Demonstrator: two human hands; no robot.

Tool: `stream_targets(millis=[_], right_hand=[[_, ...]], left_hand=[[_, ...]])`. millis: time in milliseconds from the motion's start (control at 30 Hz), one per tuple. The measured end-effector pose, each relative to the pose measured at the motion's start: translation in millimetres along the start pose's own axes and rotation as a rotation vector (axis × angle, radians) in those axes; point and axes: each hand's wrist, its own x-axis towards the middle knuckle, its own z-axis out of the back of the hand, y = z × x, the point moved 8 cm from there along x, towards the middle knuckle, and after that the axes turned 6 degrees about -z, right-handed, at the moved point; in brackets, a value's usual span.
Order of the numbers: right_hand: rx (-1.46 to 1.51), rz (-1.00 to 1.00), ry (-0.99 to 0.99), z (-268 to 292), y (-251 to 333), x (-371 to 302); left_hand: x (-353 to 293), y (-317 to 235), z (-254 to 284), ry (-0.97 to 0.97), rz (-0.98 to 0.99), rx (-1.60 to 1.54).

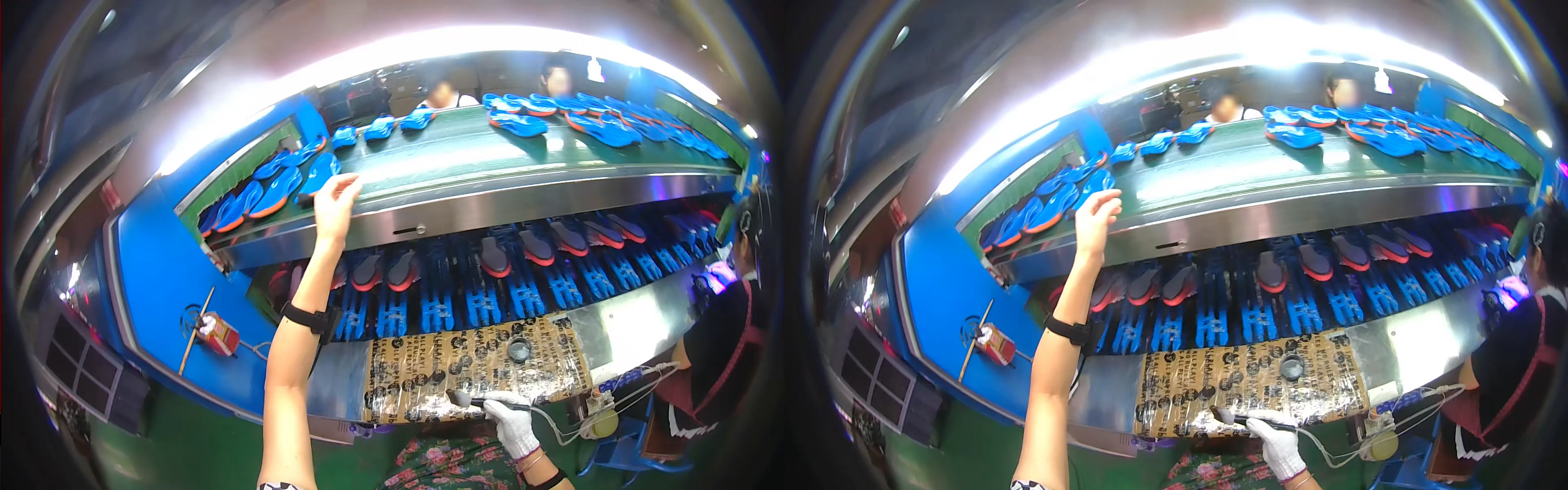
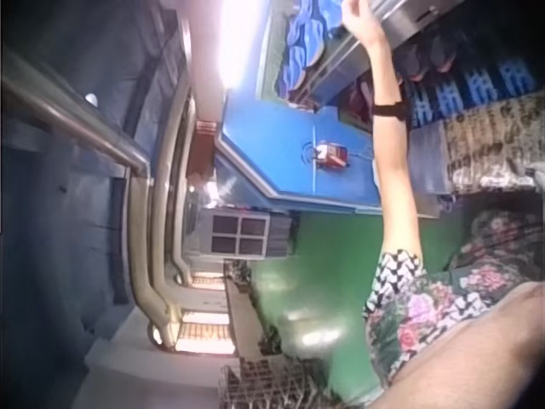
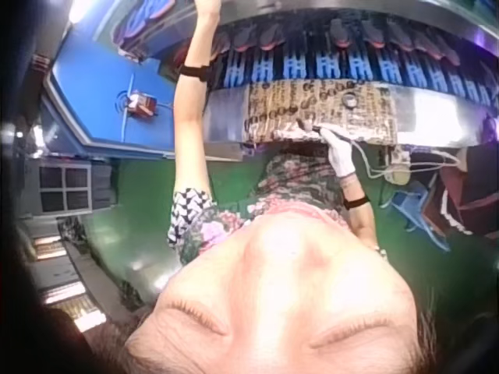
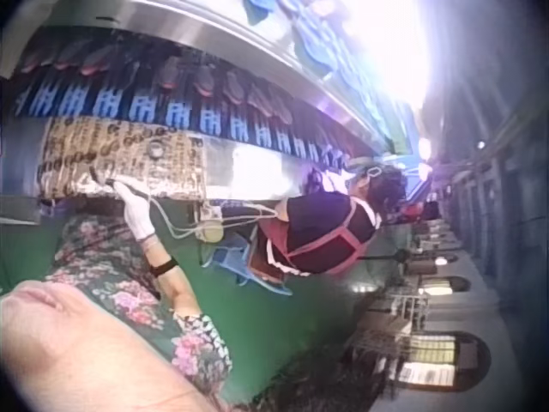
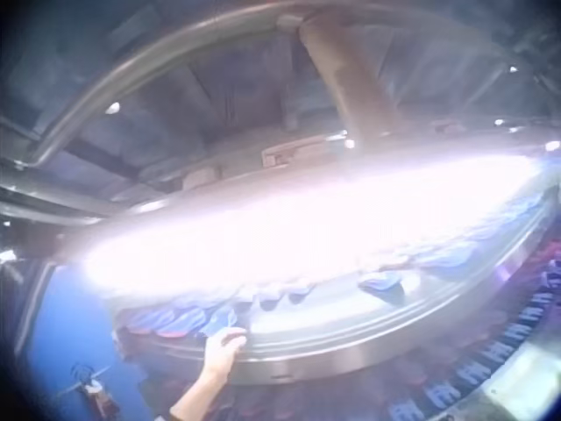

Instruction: Applying adhesive to the surface of blue shoe soles using a brush on a factory assembly line.

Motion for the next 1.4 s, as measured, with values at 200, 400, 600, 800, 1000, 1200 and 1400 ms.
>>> stream_targets(millis=[200, 400, 600, 800, 1000, 1200, 1400], right_hand=[[0.065, 0.029, -0.041, 12.5, 24.1, 6.9], [0.120, 0.068, -0.118, 42.0, 29.6, 6.6], [0.092, 0.072, -0.171, 59.2, 31.0, 5.2], [-0.101, 0.254, -0.197, 76.5, 62.0, -0.1], [-0.109, 0.255, -0.209, 87.0, 80.4, -1.6], [0.054, 0.124, -0.164, 72.6, 68.2, -2.1], [0.087, 0.173, -0.100, 59.3, 44.7, -9.5]], left_hand=[[28.9, -34.8, -170.1, 0.491, -0.368, 0.539], [64.1, -46.2, -344.0, 0.993, -0.448, 0.848], [83.8, -44.7, -437.8, 1.101, -0.339, 1.183], [111.6, -19.8, -467.1, 1.190, -0.215, 1.378], [113.8, -10.1, -468.2, 1.283, -0.337, 1.149], [83.6, -22.9, -352.9, 1.101, -0.483, 0.935], [2.5, -98.6, -210.9, 0.928, -0.537, 0.801]])
